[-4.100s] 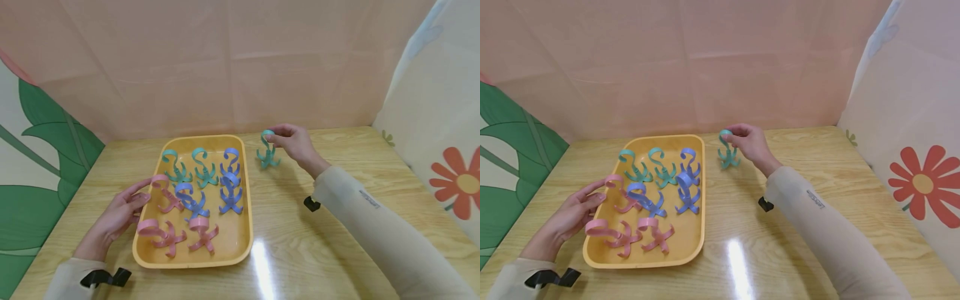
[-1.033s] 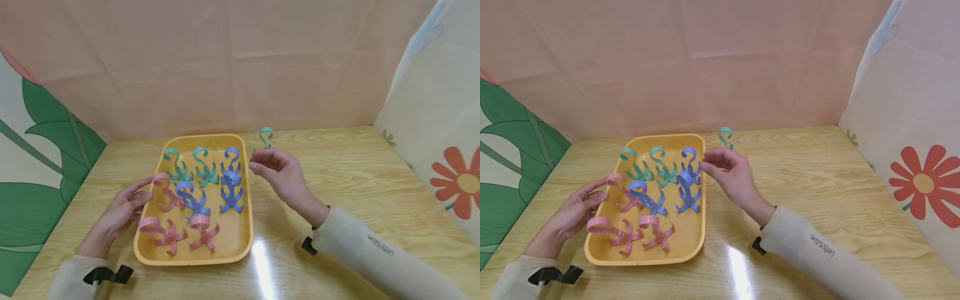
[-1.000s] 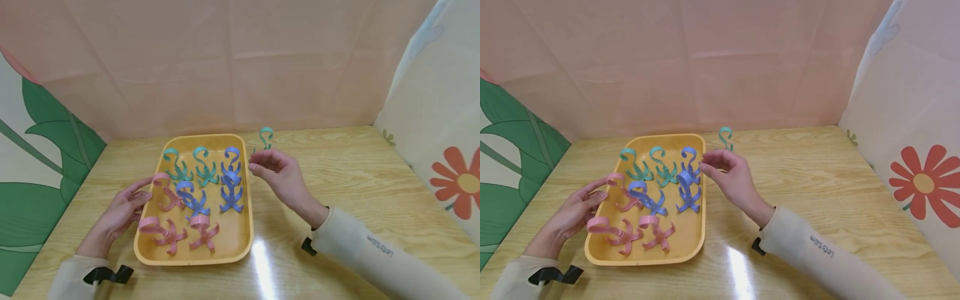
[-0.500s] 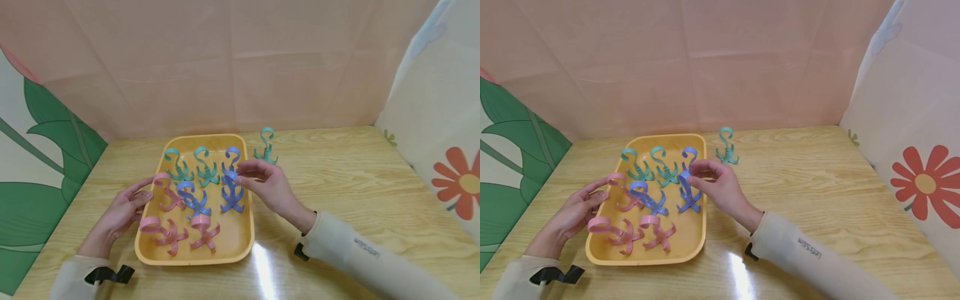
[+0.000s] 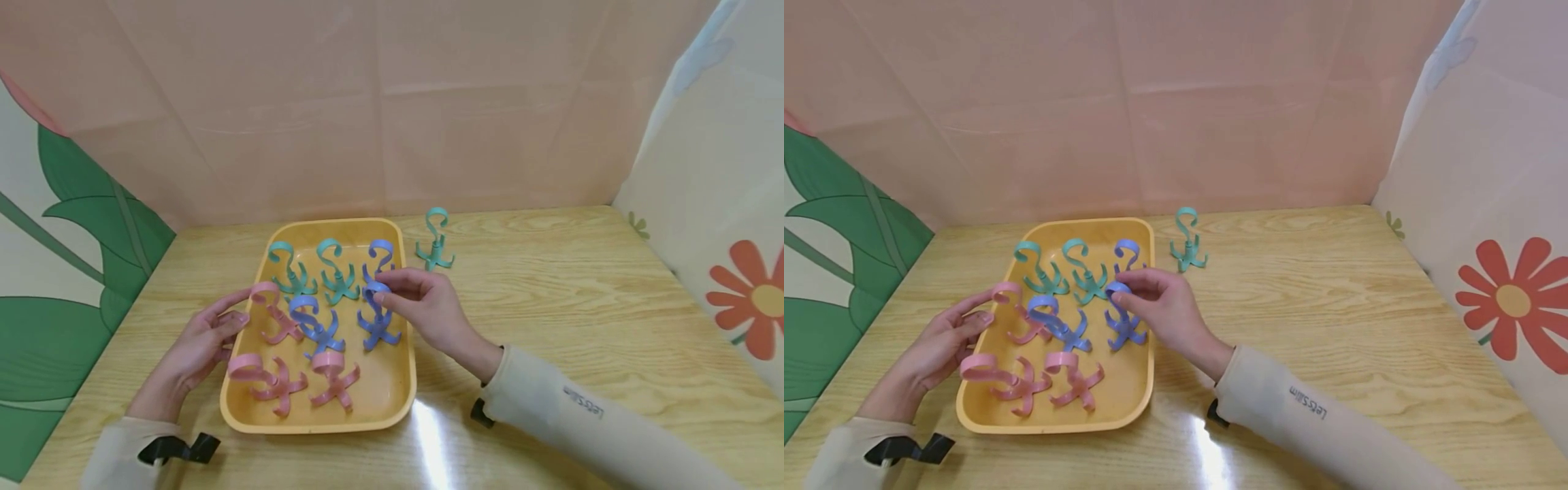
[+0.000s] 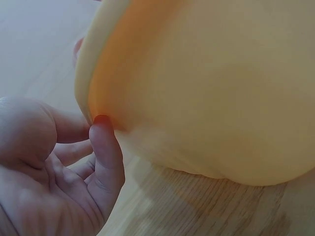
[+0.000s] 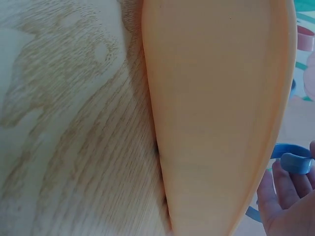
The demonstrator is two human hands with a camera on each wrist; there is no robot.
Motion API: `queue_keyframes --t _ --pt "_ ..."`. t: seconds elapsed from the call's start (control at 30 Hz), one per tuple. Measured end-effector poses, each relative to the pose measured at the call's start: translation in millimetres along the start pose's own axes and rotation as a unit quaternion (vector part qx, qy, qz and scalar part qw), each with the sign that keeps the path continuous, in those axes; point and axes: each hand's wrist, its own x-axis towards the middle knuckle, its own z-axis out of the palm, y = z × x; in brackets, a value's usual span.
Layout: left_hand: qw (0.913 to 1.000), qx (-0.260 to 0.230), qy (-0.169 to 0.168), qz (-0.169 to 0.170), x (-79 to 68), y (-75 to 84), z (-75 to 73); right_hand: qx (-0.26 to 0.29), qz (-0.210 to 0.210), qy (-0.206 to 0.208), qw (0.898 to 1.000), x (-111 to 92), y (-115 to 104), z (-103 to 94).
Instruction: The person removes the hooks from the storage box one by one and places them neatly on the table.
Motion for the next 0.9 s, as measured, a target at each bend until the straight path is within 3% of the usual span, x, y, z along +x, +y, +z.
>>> queue_keyframes --t 0.33,0.9 --pt "1.0000 -0.002 -0.003 0.003 -0.6 1.2 -0.2 -0.013 0.023 -0.007 1.000 0.2 -0.8 -0.5" --pt "1.0000 0.009 -0.003 0.002 -0.7 2.2 -0.5 -0.018 0.025 -0.009 0.999 -0.4 -1.1 1.1"
